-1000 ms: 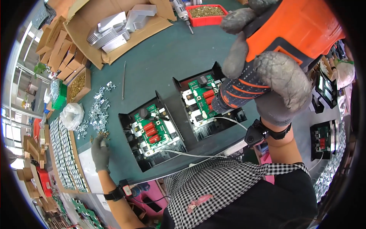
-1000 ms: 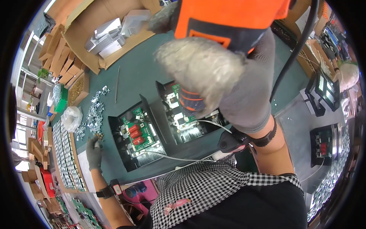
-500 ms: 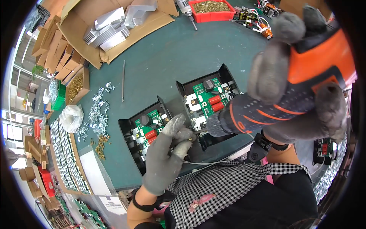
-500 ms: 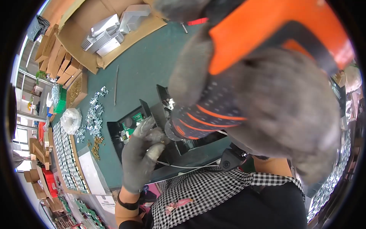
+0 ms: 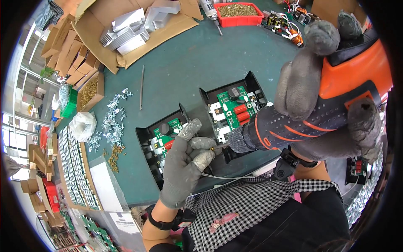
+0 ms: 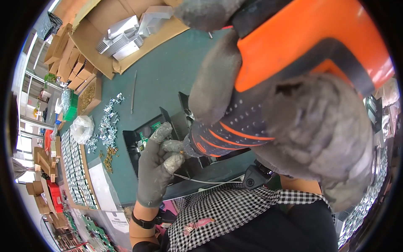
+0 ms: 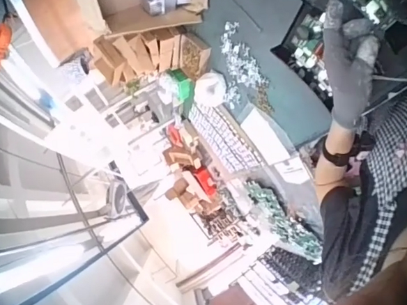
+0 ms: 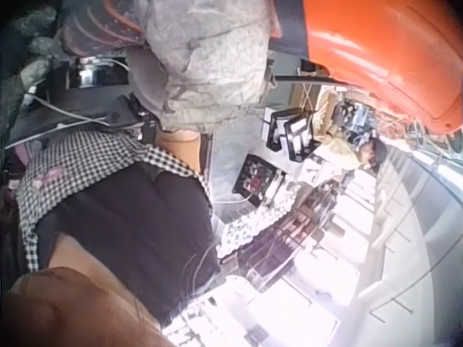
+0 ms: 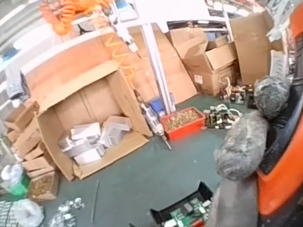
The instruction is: Assembling circuit boards into electronic enclosures using an electric screwdriver.
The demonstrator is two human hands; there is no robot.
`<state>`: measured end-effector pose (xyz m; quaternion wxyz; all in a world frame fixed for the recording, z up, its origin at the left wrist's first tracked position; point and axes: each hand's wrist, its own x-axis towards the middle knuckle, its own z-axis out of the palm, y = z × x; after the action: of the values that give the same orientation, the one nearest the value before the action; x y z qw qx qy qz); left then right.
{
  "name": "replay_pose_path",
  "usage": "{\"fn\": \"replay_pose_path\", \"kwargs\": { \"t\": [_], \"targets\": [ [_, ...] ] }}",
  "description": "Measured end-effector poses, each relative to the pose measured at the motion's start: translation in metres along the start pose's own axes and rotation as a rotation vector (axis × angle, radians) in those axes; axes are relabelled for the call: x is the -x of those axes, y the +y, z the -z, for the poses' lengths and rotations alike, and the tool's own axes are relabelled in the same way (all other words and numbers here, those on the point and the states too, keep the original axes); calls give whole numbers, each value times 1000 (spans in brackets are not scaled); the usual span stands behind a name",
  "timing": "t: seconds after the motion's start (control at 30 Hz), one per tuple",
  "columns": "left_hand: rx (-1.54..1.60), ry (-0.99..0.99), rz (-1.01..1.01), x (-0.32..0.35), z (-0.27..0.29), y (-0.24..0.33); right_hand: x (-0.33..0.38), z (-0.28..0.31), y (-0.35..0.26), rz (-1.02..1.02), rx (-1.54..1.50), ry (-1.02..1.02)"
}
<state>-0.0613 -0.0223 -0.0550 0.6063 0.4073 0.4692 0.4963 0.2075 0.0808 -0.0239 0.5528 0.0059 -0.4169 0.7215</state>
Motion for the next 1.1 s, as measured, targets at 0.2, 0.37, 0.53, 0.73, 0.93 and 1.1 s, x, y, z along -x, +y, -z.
{"fn": "replay_pose_path", "kwargs": {
  "t": [0.2, 0.37, 0.53, 0.73, 0.93, 1.1],
  "targets": [
    [-65, 13, -2, 0, 1, 1, 22, -21, 9, -107, -43, 202],
    [171, -86, 107, -2, 8, -2, 38, -30, 4, -186, -64, 393],
    [-22, -56, 23, -2, 6, -6, 12, -37, 12, -126, 30, 360],
    [64, -65, 104, -3, 5, -1, -40, -51, 33, 141, 307, -2],
    [-192, 134, -1, 4, 5, 11, -58, -60, 41, 395, 577, -380],
    [-171, 189, -69, 9, 22, 3, -43, -59, 45, 243, 875, -139]
  ]
}}
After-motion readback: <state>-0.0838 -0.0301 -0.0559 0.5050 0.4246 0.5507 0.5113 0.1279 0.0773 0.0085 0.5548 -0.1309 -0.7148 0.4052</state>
